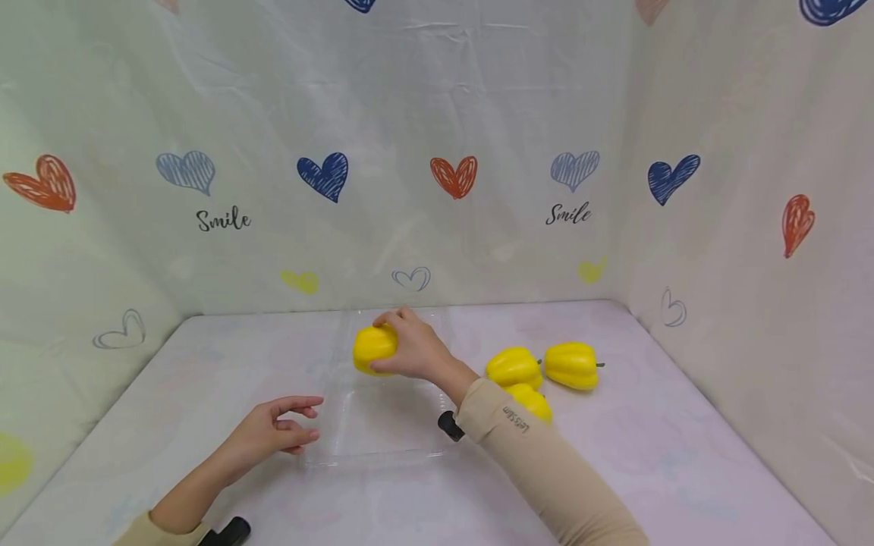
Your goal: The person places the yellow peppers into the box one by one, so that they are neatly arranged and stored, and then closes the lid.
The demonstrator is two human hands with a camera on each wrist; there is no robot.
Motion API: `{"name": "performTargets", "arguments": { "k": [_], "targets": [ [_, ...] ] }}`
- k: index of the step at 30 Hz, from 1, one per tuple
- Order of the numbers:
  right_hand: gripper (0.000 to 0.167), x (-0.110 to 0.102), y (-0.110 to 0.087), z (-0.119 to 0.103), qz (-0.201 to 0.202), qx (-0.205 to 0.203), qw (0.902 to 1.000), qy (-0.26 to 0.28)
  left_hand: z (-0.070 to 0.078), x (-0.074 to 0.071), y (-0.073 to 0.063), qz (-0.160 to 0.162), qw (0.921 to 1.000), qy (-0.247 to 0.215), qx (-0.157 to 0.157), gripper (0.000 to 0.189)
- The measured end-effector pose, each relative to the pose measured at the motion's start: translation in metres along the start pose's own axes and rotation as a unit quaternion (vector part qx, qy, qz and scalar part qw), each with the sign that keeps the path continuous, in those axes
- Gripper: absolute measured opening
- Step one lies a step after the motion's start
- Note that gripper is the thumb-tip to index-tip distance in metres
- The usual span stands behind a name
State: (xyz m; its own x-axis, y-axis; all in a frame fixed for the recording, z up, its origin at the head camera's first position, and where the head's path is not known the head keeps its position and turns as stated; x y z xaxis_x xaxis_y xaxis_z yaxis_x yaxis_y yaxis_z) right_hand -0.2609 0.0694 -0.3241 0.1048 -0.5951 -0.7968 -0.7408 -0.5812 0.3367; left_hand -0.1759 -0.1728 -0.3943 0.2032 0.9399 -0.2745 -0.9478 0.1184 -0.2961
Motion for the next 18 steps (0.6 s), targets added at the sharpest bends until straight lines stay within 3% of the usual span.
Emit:
{"name": "performTargets", "arguments": {
  "k": [6, 18],
  "targets": [
    [0.053, 0.011, 0.0, -0.001, -0.03, 0.009, 0.9995, -0.002, -0.002, 0.001, 0.002, 0.011, 0.9998, 0.0, -0.014, 0.058],
    [0.052, 0.026, 0.006, -0.003, -0.093, 0.005, 0.9957, 0.007, -0.002, -0.001, 0.004, -0.009, 0.9999, -0.003, 0.002, 0.058]
  ]
}}
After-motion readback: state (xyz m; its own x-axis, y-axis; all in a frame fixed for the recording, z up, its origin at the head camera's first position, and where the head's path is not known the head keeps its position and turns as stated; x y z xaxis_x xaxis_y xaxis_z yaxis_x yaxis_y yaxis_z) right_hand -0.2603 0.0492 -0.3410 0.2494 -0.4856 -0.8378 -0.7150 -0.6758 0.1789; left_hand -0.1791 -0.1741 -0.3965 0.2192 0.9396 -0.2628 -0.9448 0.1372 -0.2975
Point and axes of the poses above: each hand's wrist, its own y-axis towards the middle knuckle, its own x-axis out of the palm, z = x × y, the point moved 1 cm from there along y, towards the middle knuckle, and after that the axes turned 9 degrees about -x, right-handed, at the moved point
